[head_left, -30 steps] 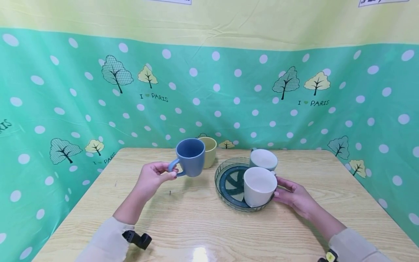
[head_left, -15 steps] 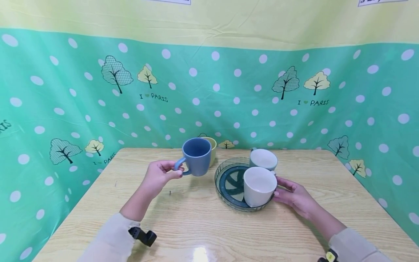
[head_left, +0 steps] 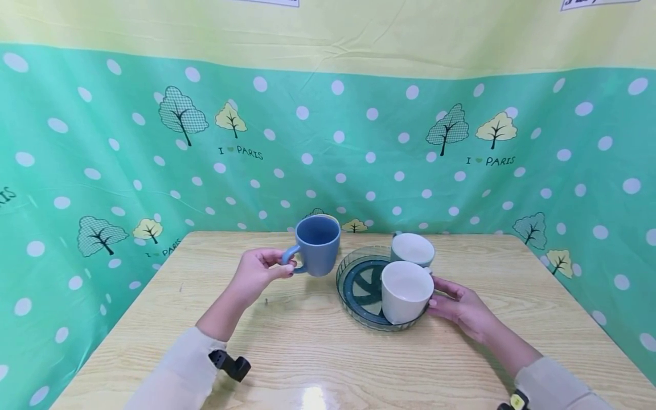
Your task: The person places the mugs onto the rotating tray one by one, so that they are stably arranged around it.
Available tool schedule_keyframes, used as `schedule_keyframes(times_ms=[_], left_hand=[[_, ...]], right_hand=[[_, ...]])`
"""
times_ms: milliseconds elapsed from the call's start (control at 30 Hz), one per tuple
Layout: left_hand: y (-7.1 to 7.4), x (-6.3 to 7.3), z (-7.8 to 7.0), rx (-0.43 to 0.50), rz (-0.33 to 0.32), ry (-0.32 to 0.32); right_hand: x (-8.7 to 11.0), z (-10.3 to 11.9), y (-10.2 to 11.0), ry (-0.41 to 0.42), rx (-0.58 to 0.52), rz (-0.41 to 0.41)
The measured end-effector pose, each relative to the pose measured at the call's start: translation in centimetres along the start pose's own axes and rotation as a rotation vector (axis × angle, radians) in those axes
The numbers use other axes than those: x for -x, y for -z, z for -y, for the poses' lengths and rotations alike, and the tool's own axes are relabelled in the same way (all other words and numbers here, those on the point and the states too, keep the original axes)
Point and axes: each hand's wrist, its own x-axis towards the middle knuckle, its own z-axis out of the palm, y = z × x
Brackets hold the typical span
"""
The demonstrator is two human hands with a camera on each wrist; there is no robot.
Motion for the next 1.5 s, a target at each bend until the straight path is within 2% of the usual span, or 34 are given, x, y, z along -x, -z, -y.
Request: schedule_keyframes(times_ms=[700,933,1233,1500], left_hand=[[-2.1,-1.6,-1.1,0.014,0.009,0.088],[-2.7,-2.3,-1.0,0.04,0.012,0.101],[-3.5,-3.2,-1.3,0.011,0.012,0.121],[-4.7,-4.0,-1.6,0.012,0.03,0.108]], right_hand=[[0.0,-0.1,0.1,0.003,-0.004,0.003],[0.1,0.0,-0.1,-0.001,-0.007,0.001],[0.1,0.1,-0.1,-0.005,-0.009,-0.005],[0.0,0.1,0.0,-0.005,-0.008,0.0]])
